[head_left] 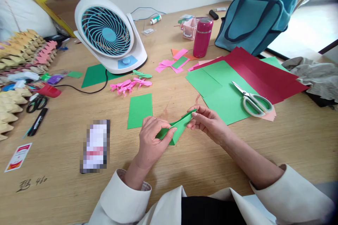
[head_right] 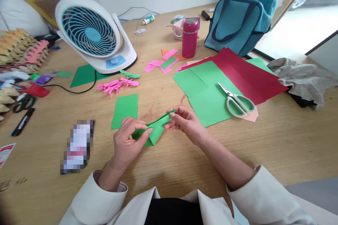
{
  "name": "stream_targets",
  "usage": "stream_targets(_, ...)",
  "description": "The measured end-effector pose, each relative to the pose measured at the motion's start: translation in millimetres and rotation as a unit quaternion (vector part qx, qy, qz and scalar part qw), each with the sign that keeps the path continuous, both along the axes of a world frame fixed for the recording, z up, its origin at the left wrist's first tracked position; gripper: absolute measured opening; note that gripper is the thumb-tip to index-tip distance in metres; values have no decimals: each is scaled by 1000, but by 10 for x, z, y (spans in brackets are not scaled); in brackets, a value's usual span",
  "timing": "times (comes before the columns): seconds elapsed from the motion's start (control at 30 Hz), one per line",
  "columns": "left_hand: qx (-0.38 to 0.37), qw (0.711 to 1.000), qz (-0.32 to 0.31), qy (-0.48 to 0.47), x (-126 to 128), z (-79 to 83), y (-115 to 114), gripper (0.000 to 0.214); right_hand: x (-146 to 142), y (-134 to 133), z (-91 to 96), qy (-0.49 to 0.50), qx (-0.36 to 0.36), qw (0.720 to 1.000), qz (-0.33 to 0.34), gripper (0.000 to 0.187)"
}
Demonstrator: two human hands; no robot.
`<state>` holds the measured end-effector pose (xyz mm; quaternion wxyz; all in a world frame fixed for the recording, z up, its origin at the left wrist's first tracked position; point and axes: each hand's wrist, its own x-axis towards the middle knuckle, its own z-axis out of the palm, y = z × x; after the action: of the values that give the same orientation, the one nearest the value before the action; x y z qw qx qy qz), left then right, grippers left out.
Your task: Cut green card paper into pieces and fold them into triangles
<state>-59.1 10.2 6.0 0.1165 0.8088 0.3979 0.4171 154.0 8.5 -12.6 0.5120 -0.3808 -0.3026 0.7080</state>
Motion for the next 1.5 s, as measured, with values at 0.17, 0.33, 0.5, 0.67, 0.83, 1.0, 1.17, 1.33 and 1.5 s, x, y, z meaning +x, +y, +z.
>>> stream_targets(0.17, 0, 1000, 2, -5, -2, 4, -13, 15, -15, 8, 48, -6, -10, 1000, -22, 27)
stream_targets(0.33, 2, 1000, 2, -14, 2, -4, -14, 15, -27, 18, 74, -1, -27, 999, -41, 30)
stream_targets(0.5, 1, 1000, 1, -19, -7, 3, -20, 16, -29, 18, 80, 8, -31, 998, -49, 31)
stream_targets(0.67, 1, 1000, 3, -19, -13, 15, -28, 16, -28, 11, 91, 12, -26, 998, -49, 33)
stream_targets(0.83, 3, 1000, 5, -14, -11, 29, -29, 15, -31, 14, 109, 5, -27, 998, -52, 34)
stream_targets(1.0, 7, 1000, 12, -13, -14, 30, -23, 13, -34, 13, 107, 0, -27, 998, -53, 33)
stream_targets(1.17, 6, 1000, 12, -14, -18, 26, -23, 13, -25, -2, 82, -1, -20, 998, -54, 31)
stream_targets(1.33, 9, 1000, 10, -12, -17, 29, -22, 13, -24, -6, 86, -1, -13, 998, -56, 31)
stream_targets(1.5, 6, 1000, 15, -11, -19, 24, -20, 13, -30, 1, 107, -8, -18, 998, -61, 33)
